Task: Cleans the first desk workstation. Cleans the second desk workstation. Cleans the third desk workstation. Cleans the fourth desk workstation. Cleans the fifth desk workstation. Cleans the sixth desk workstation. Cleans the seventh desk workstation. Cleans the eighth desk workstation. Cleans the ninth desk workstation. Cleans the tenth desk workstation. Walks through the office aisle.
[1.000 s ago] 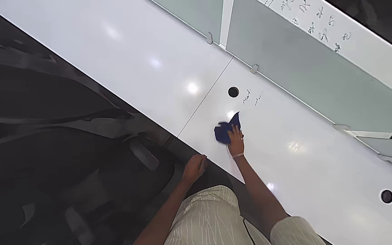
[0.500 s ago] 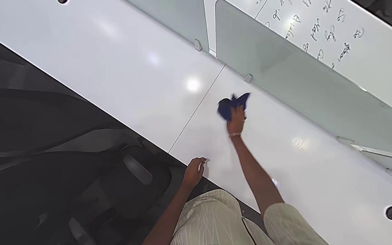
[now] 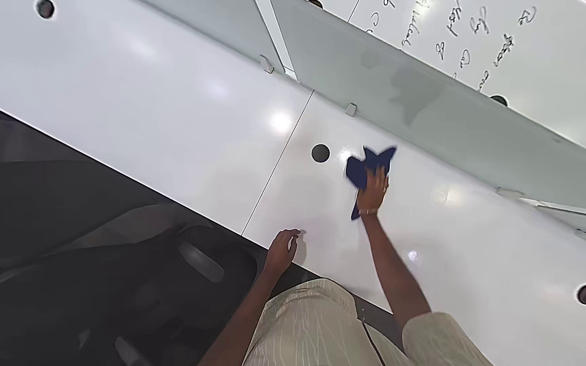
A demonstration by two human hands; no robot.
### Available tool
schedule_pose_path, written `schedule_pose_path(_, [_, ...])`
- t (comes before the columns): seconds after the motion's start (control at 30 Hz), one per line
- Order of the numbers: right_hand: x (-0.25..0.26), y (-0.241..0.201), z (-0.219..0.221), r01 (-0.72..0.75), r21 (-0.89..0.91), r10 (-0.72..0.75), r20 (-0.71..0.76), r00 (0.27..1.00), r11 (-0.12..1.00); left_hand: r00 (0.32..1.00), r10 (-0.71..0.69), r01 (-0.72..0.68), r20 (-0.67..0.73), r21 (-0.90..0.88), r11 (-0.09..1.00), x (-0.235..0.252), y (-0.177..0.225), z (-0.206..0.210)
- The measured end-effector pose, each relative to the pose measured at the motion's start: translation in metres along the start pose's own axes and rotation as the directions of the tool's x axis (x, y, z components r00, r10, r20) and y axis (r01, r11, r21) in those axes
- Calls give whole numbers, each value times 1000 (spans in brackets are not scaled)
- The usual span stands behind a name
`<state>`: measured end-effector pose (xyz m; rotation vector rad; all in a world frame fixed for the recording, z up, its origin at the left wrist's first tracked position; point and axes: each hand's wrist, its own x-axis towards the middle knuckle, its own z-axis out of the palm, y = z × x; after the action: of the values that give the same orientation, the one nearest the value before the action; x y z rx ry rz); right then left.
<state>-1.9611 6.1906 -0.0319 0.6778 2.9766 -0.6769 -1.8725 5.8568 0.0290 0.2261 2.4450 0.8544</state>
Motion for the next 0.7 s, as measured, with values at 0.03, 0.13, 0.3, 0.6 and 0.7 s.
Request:
schedule_pose_path(0.03, [-52,-3,2,12,14,-12,44,999,1000,1000,-2,2,10,-1,1000,-3,-1,-1])
schedule_pose_path(0.13, [-202,1,4,283,168,-319,248,915,944,1000,-8,8,27,-4,1000,-10,-9,3])
schedule_pose_path(0.3, [-154,42,-14,393,223,-449,340,826,892,997,-30,28,69,26,999,-17,-16,1])
schedule_pose_path(0.6, [-9,-35,9,4,6,-5,139,990,1000,979,-182,176,-92,-68,982,-41,-35,-12])
schedule_pose_path(0.7, [-141,-96,35,324,148,-356,355,864,934,964,-227,214,-138,-103,971,-62,-49,-11])
